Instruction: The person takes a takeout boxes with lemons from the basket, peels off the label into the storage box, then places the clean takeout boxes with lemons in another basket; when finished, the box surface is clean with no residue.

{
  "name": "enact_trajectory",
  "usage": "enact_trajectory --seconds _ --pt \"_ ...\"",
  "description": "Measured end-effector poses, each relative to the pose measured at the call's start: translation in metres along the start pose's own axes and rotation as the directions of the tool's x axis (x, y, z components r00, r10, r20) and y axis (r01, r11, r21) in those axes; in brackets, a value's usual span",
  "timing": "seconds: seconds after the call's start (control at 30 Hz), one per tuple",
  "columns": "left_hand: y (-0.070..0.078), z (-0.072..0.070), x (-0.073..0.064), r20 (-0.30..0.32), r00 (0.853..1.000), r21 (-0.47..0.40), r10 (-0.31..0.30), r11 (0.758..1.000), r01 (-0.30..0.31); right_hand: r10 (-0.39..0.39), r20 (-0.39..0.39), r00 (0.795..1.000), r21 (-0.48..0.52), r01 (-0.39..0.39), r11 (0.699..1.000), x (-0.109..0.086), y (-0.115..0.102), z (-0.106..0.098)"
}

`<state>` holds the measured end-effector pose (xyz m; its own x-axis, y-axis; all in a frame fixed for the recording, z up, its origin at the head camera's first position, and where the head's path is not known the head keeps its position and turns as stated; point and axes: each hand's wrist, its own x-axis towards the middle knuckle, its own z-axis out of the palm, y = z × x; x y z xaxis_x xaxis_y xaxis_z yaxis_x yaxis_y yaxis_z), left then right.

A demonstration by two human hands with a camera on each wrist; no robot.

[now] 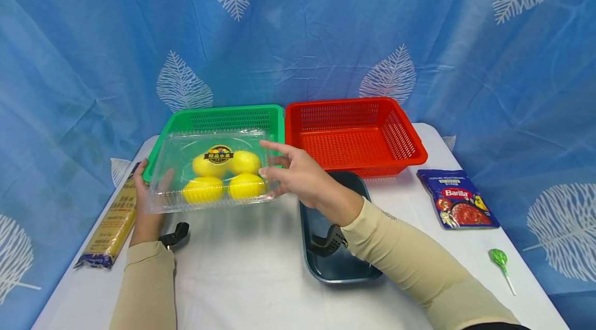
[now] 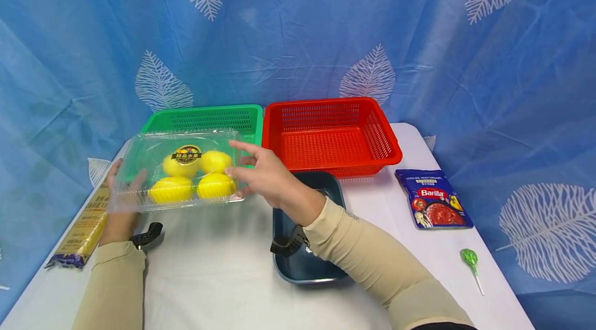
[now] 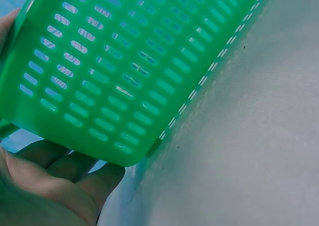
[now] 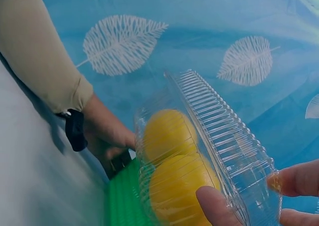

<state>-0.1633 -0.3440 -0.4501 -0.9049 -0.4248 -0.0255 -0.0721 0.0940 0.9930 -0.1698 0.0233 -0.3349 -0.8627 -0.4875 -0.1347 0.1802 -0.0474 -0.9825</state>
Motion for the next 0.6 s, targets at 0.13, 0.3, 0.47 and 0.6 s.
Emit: enact_trajectory --seconds 0.13,0.3,0.47,0.6 --pt "0.001 0.000 -0.003 0.025 1.000 -0.051 0.000 0.999 0.001 -0.001 -0.005 1.000 -0.038 0.001 0.999 -0.007 0.003 0.000" --pt "0.001 -0.001 -0.006 0.074 0.997 -0.129 0.011 0.992 -0.002 -0.007 0.003 1.000 -0.053 0.007 0.999 -0.015 0.007 0.000" --pt "-0.002 -0.004 -0.005 0.098 0.994 -0.103 0.037 0.994 -0.026 -0.006 0.011 1.000 -0.065 0.006 0.998 -0.022 0.010 0.000" --pt "-0.003 -0.004 -0.002 0.097 0.994 -0.116 0.056 0.992 -0.045 -0.012 0.021 1.000 -0.064 0.013 0.998 -0.029 0.013 0.000"
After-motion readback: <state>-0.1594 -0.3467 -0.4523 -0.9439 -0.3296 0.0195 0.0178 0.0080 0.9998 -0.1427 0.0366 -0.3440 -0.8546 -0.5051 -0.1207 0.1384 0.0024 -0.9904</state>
